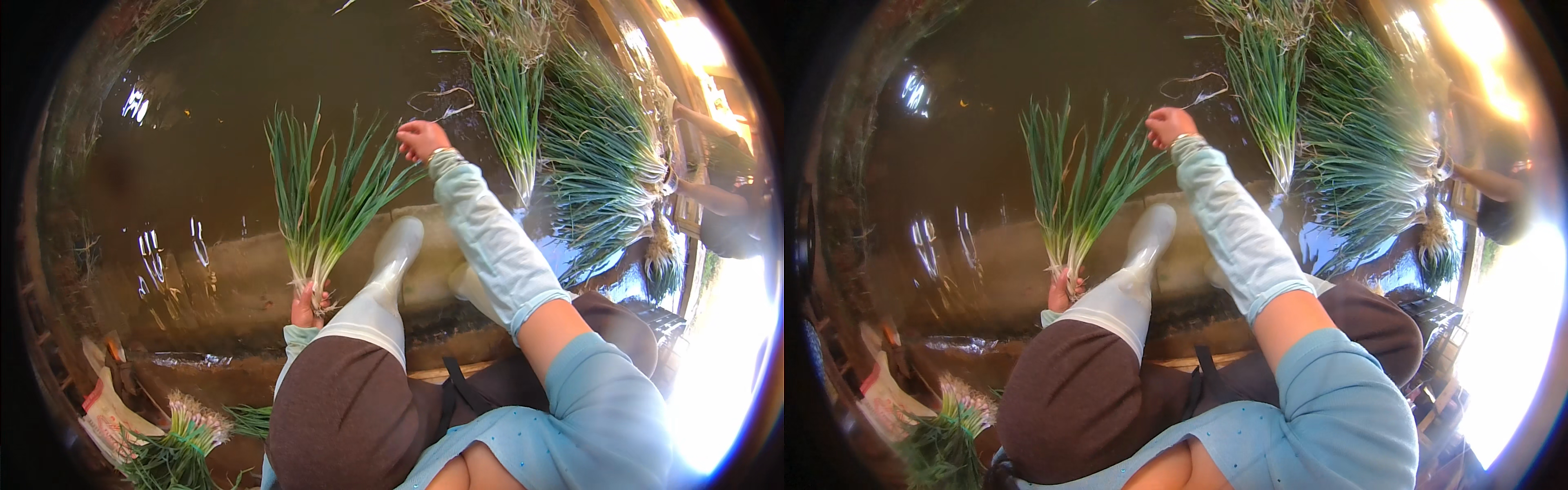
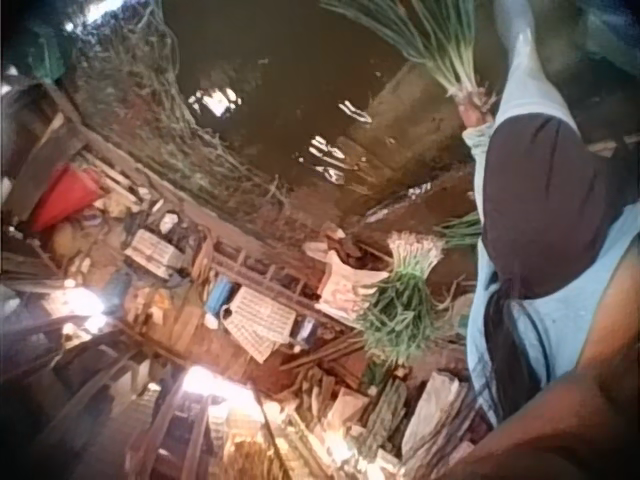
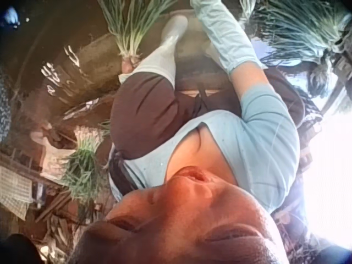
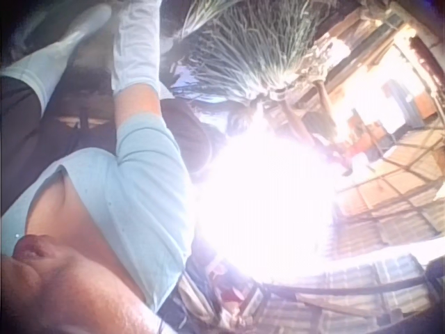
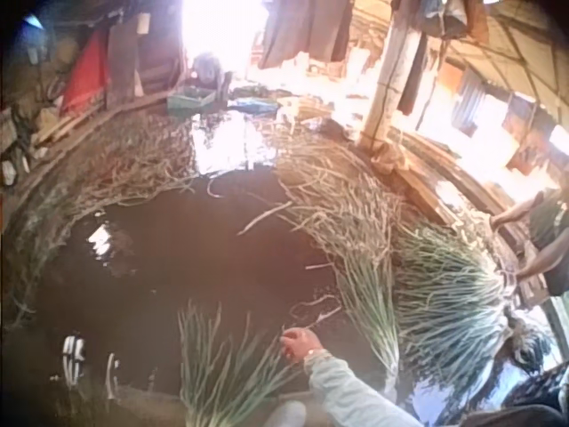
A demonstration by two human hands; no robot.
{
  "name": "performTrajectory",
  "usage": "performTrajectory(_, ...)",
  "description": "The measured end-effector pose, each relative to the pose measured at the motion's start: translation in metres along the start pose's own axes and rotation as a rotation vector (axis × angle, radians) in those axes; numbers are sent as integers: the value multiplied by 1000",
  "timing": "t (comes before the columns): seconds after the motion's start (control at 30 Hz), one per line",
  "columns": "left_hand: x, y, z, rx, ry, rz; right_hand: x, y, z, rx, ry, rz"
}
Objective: The person sits in a shallow water basin and repeatedly washes bundles of green onions by hand. They rinse the roots and leaves, shake off excess water, and place the cleaned bundles onto a nearby pile.
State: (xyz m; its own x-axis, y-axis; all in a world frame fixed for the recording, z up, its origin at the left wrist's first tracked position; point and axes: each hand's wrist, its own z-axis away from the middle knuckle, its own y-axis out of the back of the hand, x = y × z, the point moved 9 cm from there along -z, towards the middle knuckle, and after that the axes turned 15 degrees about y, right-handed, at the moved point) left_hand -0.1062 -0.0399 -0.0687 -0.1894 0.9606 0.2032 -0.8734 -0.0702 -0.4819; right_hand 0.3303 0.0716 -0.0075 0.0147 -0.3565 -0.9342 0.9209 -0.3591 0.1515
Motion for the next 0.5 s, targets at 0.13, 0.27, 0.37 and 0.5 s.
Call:
performTrajectory(0.13, 2, 5, 6, 25, 0, 16, 9, -29, -8, -87, -73, 125)
performTrajectory(0.27, 6, 13, 7, 64, -21, 14, 15, -49, 1, -368, -139, 128)
performTrajectory(0.37, 10, 11, 8, 39, -37, 27, 13, -68, 19, -491, -203, -74)
performTrajectory(0.5, 17, 0, 13, 49, -53, 8, 9, -87, 32, -496, -221, -141)
